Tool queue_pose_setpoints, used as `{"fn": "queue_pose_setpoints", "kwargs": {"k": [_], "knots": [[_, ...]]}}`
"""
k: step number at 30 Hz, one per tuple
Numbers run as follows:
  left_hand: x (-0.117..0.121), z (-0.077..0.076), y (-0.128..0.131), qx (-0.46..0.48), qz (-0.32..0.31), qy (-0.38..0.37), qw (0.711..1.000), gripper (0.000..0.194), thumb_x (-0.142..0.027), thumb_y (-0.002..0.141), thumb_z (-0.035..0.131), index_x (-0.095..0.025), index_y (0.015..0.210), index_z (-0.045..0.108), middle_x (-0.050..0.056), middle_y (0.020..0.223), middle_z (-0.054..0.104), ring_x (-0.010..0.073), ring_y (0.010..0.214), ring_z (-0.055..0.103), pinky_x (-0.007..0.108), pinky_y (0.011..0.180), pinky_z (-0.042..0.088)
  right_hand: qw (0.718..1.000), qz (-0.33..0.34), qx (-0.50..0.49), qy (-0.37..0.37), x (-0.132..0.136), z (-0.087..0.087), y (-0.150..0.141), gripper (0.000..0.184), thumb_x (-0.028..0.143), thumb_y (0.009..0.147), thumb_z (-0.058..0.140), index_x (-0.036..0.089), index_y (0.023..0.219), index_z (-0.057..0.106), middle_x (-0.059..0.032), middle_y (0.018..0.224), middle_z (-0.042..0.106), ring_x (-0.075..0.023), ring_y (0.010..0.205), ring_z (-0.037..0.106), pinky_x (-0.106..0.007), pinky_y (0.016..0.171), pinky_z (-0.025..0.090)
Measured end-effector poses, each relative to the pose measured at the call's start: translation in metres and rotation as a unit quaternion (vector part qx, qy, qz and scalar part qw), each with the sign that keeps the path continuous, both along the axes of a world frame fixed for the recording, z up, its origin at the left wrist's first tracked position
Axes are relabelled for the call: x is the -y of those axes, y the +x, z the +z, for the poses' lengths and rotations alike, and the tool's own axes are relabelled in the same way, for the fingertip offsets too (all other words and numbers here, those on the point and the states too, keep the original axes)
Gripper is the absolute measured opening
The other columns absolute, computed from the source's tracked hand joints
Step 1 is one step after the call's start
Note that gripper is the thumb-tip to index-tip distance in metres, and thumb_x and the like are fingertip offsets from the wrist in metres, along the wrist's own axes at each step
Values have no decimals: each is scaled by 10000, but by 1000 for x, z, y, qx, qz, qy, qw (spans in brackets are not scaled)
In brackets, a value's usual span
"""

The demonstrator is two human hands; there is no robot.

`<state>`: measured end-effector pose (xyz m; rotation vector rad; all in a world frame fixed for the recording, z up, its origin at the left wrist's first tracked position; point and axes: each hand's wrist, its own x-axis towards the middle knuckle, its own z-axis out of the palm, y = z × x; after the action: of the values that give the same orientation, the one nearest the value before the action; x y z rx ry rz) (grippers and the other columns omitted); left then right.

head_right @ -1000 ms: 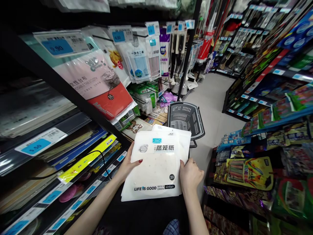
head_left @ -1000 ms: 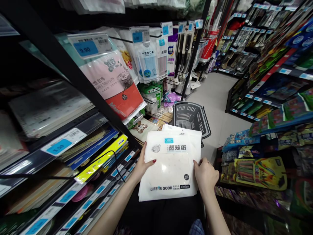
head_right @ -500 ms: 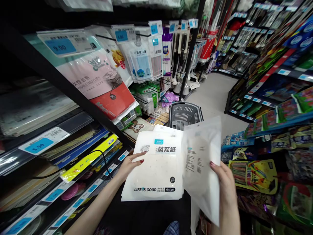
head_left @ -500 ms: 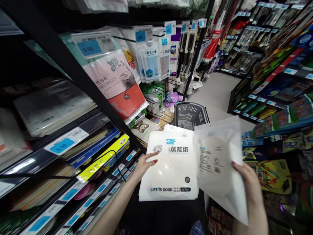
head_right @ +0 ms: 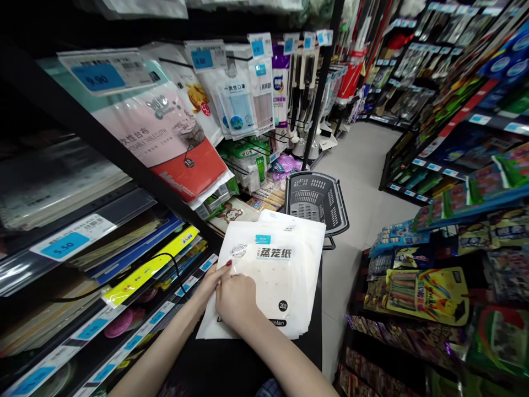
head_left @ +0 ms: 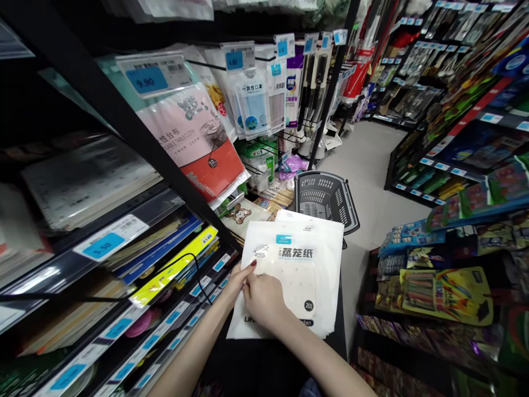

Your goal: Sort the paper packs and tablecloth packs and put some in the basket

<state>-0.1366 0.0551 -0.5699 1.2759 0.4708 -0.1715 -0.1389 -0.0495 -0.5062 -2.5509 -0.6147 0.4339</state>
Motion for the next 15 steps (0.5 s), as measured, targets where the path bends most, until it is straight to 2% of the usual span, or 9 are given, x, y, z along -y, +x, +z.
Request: {"fn": "queue_pose_setpoints", "kwargs": {"k": [2,3,6,8,9,12,15], "knots": [[1,3,1,4,-43,-34,998,473,-301,619,675,-99,1033,568,109,902,662,270,855,604,365,767,447,999,-1,-7,32,18,2,0,204,252,823,369,169,887,545,-64,783,635,-182,690,577,-262,594,367],[1,5,2,8,-57,-53,997,483,-270,613,681,-109,1050,554,110,937,653,270,862,602,364,764,448,998,-23,-17,50,32,6,2,198,260,830,361,180,864,538,-47,769,631,-167,671,570,-250,585,362],[4,10,3,31,-65,-67,995,548,-259,624,671,-141,1126,485,119,1065,605,283,920,581,385,779,444,983,-172,-16,59,84,14,16,231,298,853,310,196,837,517,-24,755,610,-147,653,545,-237,583,359],[6,12,3,54,-52,-48,996,593,-271,635,661,-161,1173,438,120,1157,551,289,996,543,397,823,425,961,-276,16,7,121,9,24,254,348,839,331,180,883,517,-52,818,600,-176,725,537,-262,629,369],[7,13,3,67,-45,-34,996,607,-277,640,656,-168,1189,421,117,1196,522,288,1033,519,399,851,409,953,-300,32,-21,136,4,26,283,374,821,363,167,940,513,-75,891,590,-203,798,525,-284,670,373],[9,13,2,87,-38,-3,996,620,-302,667,630,-186,1224,383,106,1266,459,284,1106,463,401,903,374,954,-281,61,-83,164,-17,25,496,450,755,455,183,1171,421,-110,1196,453,-296,1020,404,-392,795,341],[10,13,2,92,-48,18,994,640,-319,703,593,-197,1270,323,99,1291,432,277,1143,429,399,922,362,960,-244,87,-107,166,-33,18,557,488,759,439,288,1266,322,-56,1364,260,-324,1100,300,-471,838,291]]}}
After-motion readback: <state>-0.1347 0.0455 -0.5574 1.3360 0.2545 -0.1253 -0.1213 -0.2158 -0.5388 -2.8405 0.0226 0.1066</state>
